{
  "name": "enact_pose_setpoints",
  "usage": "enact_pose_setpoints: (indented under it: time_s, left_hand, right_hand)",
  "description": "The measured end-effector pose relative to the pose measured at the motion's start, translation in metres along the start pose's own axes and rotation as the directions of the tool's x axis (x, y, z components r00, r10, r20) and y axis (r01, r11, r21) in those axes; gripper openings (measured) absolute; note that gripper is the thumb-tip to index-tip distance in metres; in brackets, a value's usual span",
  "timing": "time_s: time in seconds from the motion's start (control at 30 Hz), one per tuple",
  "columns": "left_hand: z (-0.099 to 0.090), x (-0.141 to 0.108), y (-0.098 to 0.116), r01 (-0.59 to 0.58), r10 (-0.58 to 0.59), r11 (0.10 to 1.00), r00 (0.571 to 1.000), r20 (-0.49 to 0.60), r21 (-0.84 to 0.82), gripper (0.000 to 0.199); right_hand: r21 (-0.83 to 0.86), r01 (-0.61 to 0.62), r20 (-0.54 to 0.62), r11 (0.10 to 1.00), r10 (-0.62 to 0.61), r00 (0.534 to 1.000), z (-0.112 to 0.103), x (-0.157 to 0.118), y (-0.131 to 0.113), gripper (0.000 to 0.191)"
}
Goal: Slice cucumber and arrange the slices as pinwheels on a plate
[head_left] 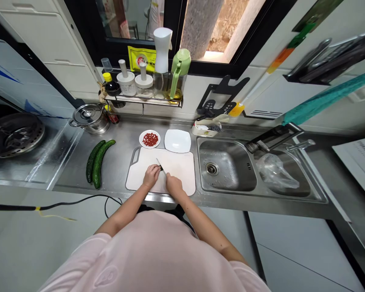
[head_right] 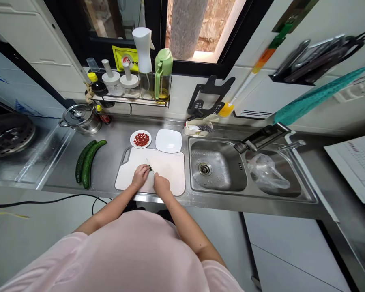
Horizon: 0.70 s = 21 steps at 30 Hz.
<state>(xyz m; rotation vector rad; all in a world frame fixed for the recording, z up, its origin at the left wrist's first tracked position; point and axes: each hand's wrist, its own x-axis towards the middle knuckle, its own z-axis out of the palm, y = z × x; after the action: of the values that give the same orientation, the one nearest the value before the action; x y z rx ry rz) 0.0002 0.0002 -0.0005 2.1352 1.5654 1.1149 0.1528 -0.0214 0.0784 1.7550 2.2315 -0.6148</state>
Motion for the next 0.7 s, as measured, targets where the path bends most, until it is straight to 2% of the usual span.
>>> enact_pose_setpoints:
  time_s: [0.47,0.7]
  left_hand:
    - [0.000,0.000,0.000,-0.006,0.006,1.000,1.000,-0.017,0.002,0.021]
    - [0.001,0.000,-0.001,-0.005,0.005,1.000,1.000,-0.015,0.007,0.021]
  right_hand:
    - [0.016,-0.024,0.037,1.000,0.023,0.999,0.009,-0.028,0.012,0.025]
    - [0.008,-0.039,0.057,0.999,0.039,0.998,0.006,-0.038,0.014,0.025]
